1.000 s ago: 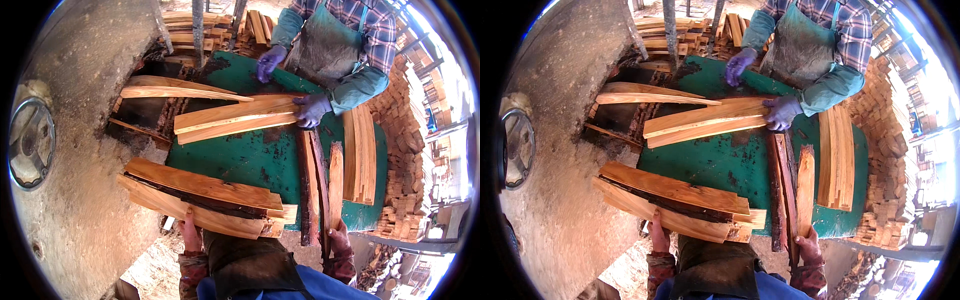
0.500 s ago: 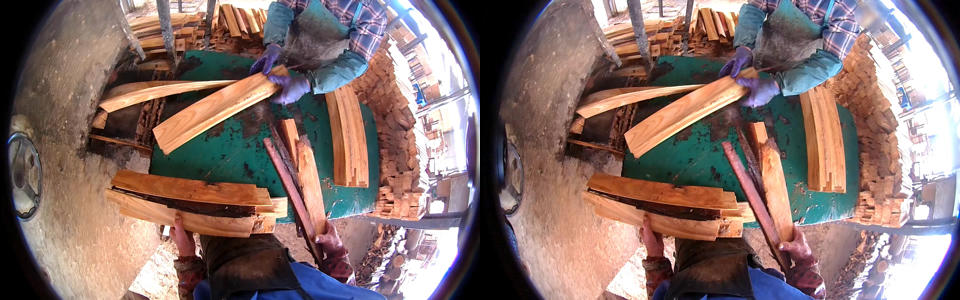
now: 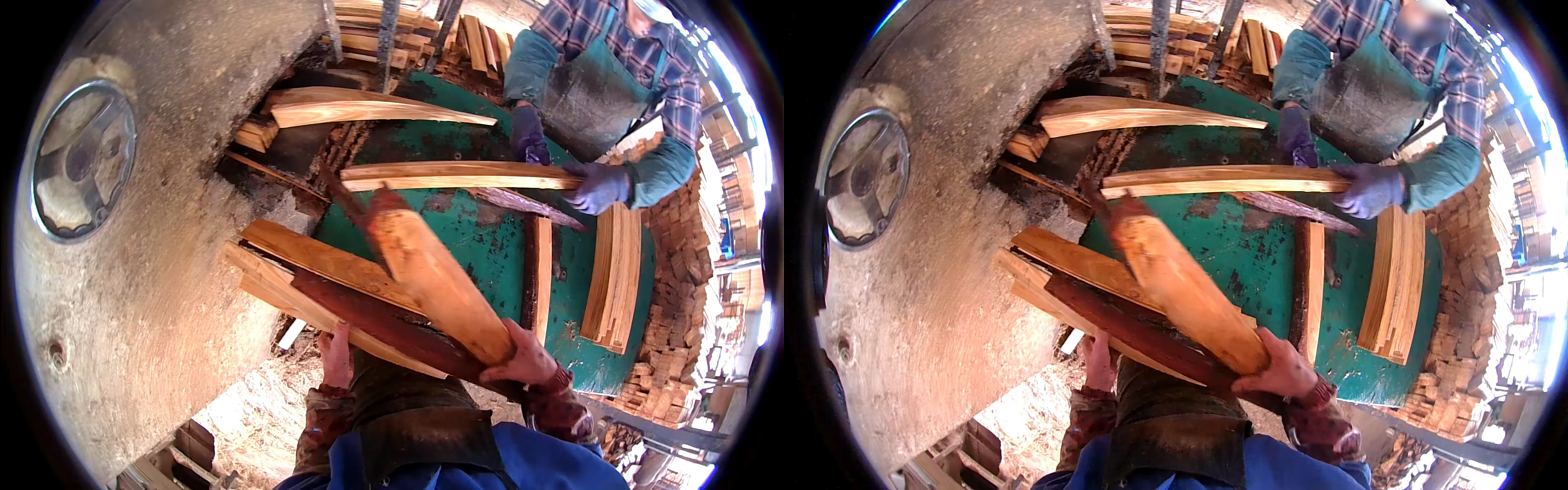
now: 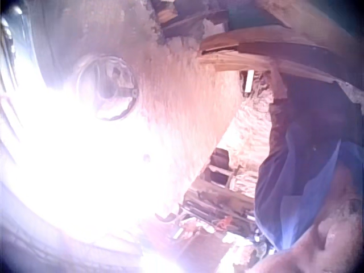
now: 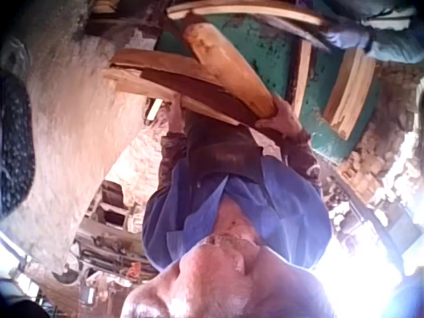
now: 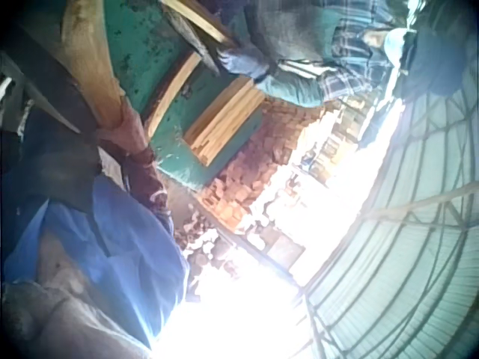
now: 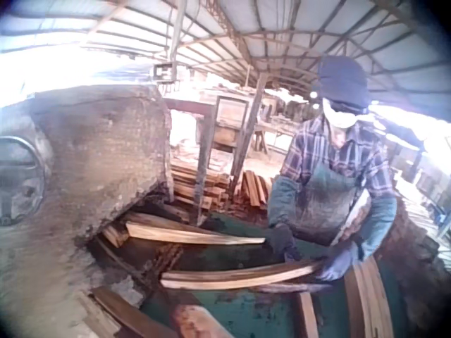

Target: The person picks up cut wooden planks from a green conveyor table and stacks them in a pile. The person repeatedly handles the planks, aligning them before placing them on the stack.

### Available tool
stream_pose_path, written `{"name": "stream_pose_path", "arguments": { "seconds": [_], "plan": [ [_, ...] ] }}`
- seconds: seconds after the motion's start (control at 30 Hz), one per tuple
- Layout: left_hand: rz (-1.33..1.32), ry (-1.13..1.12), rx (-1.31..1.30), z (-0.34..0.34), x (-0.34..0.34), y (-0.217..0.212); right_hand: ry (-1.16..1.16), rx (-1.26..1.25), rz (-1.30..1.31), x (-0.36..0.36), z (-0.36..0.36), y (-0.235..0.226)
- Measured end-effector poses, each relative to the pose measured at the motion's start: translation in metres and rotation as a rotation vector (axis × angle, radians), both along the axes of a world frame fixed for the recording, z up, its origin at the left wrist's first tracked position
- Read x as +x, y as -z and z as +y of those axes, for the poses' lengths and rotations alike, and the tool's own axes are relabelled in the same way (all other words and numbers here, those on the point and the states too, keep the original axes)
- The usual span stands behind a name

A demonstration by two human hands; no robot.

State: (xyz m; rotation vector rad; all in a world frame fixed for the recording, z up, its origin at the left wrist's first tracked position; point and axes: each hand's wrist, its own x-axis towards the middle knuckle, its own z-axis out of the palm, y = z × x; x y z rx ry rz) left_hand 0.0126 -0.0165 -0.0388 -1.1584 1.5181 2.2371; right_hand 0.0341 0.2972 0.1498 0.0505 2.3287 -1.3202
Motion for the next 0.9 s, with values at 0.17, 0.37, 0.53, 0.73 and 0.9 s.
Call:
{"name": "stream_pose_path", "arguments": {
  "seconds": [0.17,0.37,0.53,0.73,0.9],
  "plan": [
    [0.217,0.084,0.242,-0.003,0.003,-0.003,-0.199,0.072,0.094,-0.052,-0.042,0.031],
    [0.186,0.030,0.236,0.004,0.006,-0.003,-0.255,0.155,0.538,-0.065,-0.051,0.074],
    [0.243,-0.018,0.180,0.016,-0.010,-0.033,-0.093,0.078,0.349,-0.073,-0.056,0.086],
    [0.194,0.028,0.069,0.014,-0.011,-0.024,-0.178,0.205,0.497,-0.083,-0.054,0.102],
    [0.174,0.007,0.073,0.019,-0.015,-0.040,-0.108,-0.032,0.250,-0.077,-0.033,0.093]
  ]
}}
